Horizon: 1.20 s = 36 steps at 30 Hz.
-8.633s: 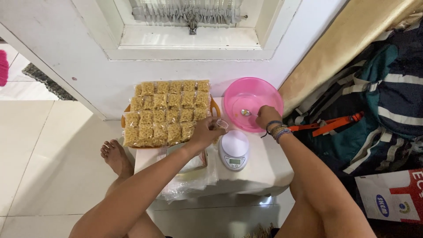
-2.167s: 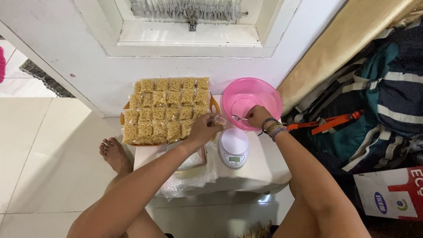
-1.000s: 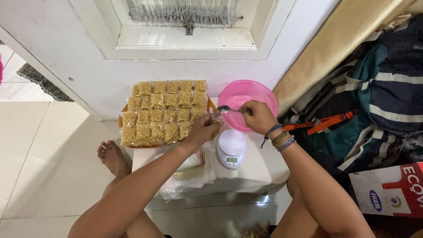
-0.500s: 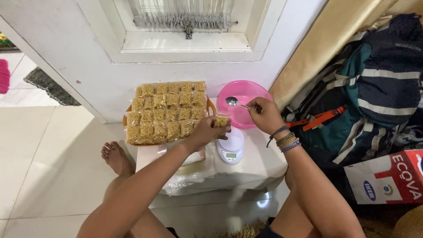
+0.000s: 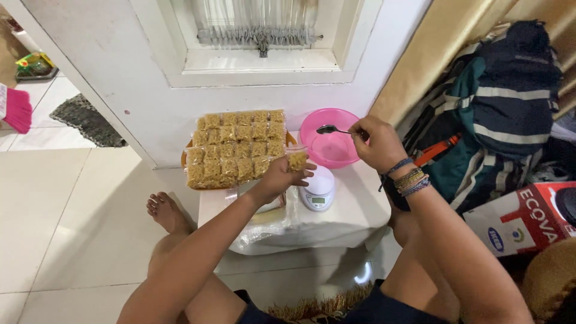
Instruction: Measuring and bagging small food items using a spoon and a digital scale
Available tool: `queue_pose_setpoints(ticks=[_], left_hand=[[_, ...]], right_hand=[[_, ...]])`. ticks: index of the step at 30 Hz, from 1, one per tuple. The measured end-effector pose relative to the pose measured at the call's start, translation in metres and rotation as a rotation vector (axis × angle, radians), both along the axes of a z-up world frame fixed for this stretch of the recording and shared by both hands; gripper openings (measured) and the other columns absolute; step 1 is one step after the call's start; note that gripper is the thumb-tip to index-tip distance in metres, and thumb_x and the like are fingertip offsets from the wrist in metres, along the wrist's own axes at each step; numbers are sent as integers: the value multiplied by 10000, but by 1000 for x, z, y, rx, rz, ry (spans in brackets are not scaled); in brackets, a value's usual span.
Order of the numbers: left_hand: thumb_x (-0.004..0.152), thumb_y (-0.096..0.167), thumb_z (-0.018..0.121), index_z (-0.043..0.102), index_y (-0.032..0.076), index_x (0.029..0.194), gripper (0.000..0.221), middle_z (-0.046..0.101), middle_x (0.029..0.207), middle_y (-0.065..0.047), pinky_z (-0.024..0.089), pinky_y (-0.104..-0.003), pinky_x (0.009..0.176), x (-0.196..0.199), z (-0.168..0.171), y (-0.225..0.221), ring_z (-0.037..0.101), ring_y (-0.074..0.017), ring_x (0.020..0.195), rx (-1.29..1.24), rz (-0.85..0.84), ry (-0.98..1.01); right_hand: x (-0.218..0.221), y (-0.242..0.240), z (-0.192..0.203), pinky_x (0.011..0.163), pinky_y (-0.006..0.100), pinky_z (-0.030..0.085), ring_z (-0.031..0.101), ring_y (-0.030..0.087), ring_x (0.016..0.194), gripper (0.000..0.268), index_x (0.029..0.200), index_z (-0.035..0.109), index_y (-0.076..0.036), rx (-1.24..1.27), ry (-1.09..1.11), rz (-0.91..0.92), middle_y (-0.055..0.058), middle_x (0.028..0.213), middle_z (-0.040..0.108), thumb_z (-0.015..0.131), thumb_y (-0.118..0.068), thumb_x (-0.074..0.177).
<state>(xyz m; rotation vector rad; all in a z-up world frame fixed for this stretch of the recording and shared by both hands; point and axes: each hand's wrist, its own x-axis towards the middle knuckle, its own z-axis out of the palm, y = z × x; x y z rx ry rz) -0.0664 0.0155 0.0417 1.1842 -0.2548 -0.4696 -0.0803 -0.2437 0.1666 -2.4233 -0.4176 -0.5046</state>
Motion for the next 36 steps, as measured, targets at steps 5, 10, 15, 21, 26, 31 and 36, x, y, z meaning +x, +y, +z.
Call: queue_pose_setpoints(ticks=[5, 10, 15, 21, 26, 31, 36], left_hand=[[853, -62, 697, 519, -32, 1353, 532, 704, 1147, -184, 668, -335, 778, -3, 7, 6, 736, -245, 986, 4, -33, -40], [878, 42, 740, 576, -13, 1302, 457, 728, 1067, -172, 668, -342, 772, -12, 22, 8, 748, -238, 937, 39, -16, -41], [847, 18, 772, 681, 2, 1196, 360, 744, 984, -136, 672, -292, 683, 6, -7, 4, 750, -195, 826, 126, 43, -50], [820, 49, 814, 681, -12, 1170, 379, 736, 971, -130, 665, -288, 674, -1, 20, 2, 738, -183, 814, 136, 109, -27], [830, 94, 825, 692, -11, 1159, 370, 732, 958, -129, 656, -291, 665, 3, 15, 1, 729, -182, 807, 176, 140, -24], [852, 104, 791, 708, 5, 1166, 339, 721, 931, -132, 649, -307, 662, 12, 9, 4, 723, -201, 801, 250, 128, -48], [856, 142, 789, 720, 9, 1104, 290, 721, 831, -114, 621, -262, 597, 20, 16, 6, 703, -149, 691, 315, 101, -67]], right_hand=[[-17, 10, 32, 714, 440, 579, 703, 364, 791, 100, 943, 728, -5, -125, 17, -8, 174, 835, 682, 678, -1, 857], [-13, 8, 35, 730, 429, 573, 709, 336, 809, 75, 919, 713, -58, -250, 40, 8, 123, 847, 679, 681, -61, 852], [-11, 17, 34, 773, 452, 569, 712, 363, 864, 73, 923, 697, -79, -290, 75, 45, 128, 878, 689, 679, -83, 853], [4, 20, 10, 749, 394, 574, 720, 301, 860, 97, 969, 699, -135, -285, 90, 63, 74, 891, 688, 661, -144, 881], [16, 21, -9, 711, 362, 575, 714, 267, 822, 68, 931, 706, -138, -243, 34, 112, 53, 863, 684, 683, -121, 870], [25, 22, -17, 702, 394, 561, 695, 285, 808, 55, 915, 676, -126, -251, 30, 135, 70, 843, 648, 666, -117, 861], [36, 25, -22, 717, 412, 562, 691, 298, 843, 48, 898, 667, -139, -308, 119, 129, 56, 837, 633, 627, -153, 875]])
